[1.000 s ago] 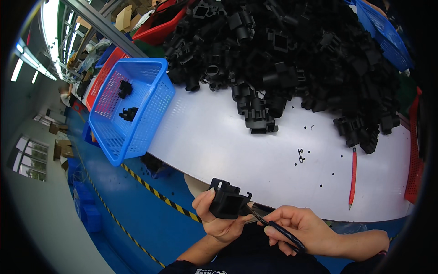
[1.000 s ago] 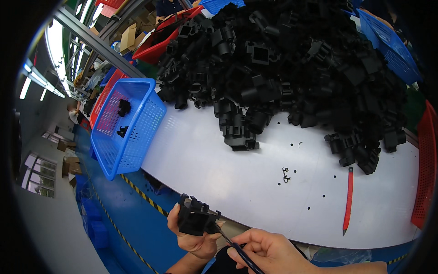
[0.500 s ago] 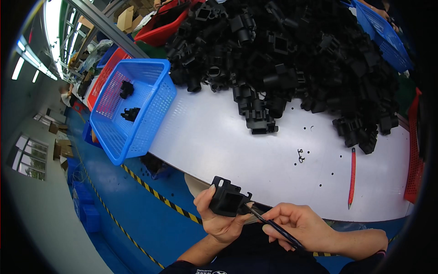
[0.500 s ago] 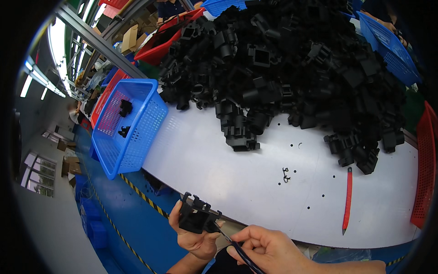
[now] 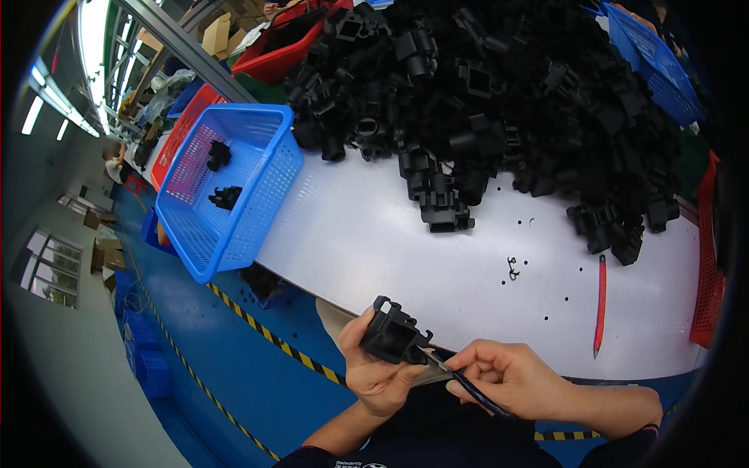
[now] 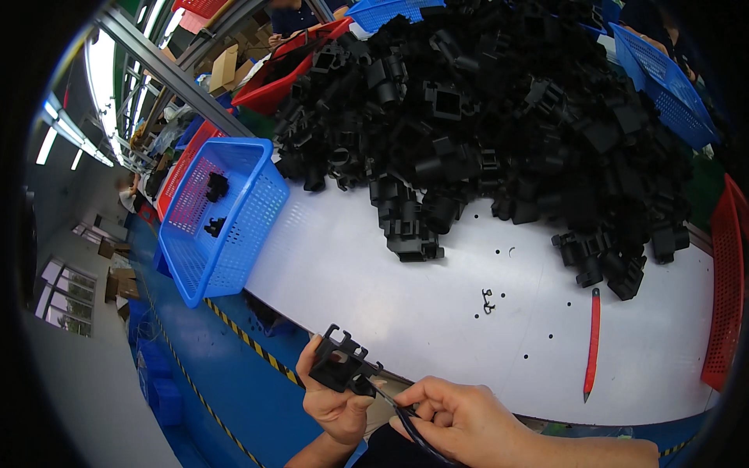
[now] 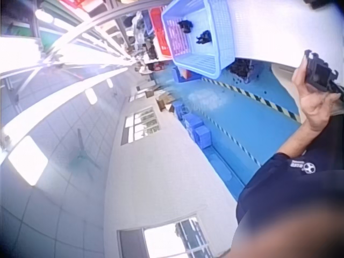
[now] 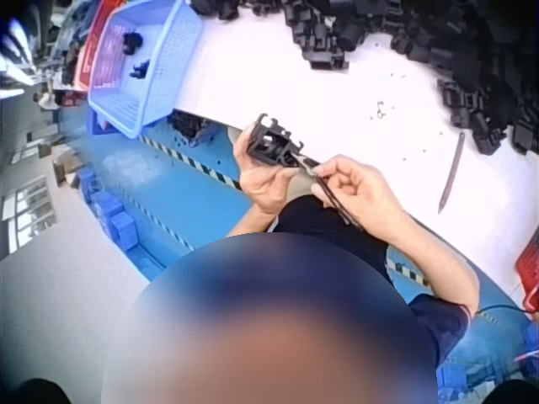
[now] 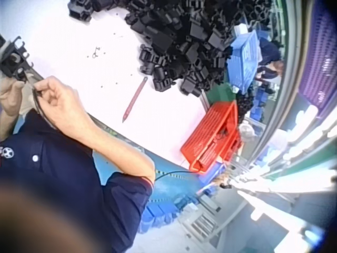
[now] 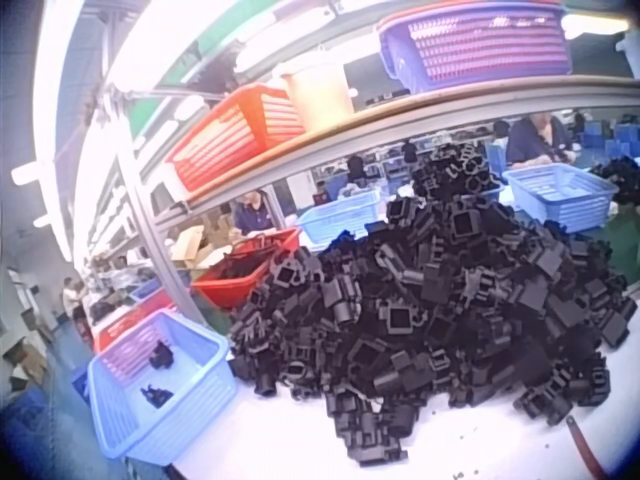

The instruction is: The person assembles small black components into a plastic housing by hand, using scissors, tweezers, and a probing tool to manipulate the parts from storage bins.

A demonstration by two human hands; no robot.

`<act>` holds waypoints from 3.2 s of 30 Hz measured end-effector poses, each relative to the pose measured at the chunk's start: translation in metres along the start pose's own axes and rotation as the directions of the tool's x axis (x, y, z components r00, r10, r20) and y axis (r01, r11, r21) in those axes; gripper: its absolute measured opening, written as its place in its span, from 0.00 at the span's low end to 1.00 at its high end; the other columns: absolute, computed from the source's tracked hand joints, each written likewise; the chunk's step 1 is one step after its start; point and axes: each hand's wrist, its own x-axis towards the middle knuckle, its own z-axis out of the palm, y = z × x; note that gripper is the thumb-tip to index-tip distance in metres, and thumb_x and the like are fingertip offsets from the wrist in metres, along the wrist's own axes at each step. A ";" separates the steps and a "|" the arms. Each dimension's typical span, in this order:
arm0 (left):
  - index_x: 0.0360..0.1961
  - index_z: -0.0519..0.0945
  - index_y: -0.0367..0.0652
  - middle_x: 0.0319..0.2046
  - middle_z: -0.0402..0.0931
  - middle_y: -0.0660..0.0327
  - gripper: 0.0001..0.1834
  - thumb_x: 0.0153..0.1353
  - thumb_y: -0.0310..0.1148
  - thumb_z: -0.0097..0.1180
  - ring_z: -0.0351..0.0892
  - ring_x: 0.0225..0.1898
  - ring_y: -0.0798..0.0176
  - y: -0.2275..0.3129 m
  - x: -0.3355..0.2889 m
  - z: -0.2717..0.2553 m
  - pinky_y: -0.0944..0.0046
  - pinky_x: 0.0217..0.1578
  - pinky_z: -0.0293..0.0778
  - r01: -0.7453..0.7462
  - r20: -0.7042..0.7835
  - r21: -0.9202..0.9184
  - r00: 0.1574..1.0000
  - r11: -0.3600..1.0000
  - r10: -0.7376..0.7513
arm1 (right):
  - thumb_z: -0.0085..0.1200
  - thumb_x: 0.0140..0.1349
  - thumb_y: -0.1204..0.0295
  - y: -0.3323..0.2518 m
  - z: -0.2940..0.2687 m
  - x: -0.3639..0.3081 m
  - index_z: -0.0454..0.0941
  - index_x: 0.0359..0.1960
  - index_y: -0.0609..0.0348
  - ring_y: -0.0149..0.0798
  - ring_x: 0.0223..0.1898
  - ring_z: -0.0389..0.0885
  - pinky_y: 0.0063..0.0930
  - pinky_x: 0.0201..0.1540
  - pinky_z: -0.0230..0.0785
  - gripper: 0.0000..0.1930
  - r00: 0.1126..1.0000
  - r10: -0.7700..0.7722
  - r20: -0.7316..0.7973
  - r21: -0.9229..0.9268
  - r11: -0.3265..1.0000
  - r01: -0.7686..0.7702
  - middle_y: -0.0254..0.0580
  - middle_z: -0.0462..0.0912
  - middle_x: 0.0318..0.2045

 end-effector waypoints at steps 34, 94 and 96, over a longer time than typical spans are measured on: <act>0.19 0.83 0.41 0.52 0.67 0.48 0.09 0.34 0.30 0.70 0.66 0.48 0.52 0.036 0.133 -0.076 0.60 0.46 0.63 -0.359 0.056 0.402 0.928 0.842 0.369 | 0.50 0.56 0.71 0.020 -0.031 0.025 0.69 0.36 0.63 0.27 0.15 0.70 0.14 0.17 0.60 0.09 0.790 -0.289 -0.541 0.041 0.929 0.368 0.37 0.73 0.16; 0.55 0.66 0.35 0.37 0.72 0.57 0.31 0.57 0.48 0.50 0.72 0.40 0.66 0.005 0.070 0.013 0.68 0.43 0.68 0.664 0.685 -0.619 0.718 0.421 -0.125 | 0.58 0.37 0.86 -0.034 -0.032 -0.030 0.80 0.43 0.49 0.31 0.27 0.71 0.21 0.28 0.66 0.27 0.777 -0.628 -0.027 -0.839 0.437 0.324 0.36 0.73 0.29; 0.52 0.69 0.34 0.34 0.71 0.59 0.30 0.55 0.47 0.53 0.72 0.38 0.67 0.000 0.069 0.015 0.69 0.41 0.68 0.601 0.669 -0.619 0.741 0.506 -0.062 | 0.59 0.38 0.84 -0.038 -0.030 -0.032 0.79 0.44 0.46 0.32 0.27 0.73 0.19 0.29 0.69 0.26 0.815 -0.579 -0.002 -0.862 0.414 0.292 0.35 0.74 0.29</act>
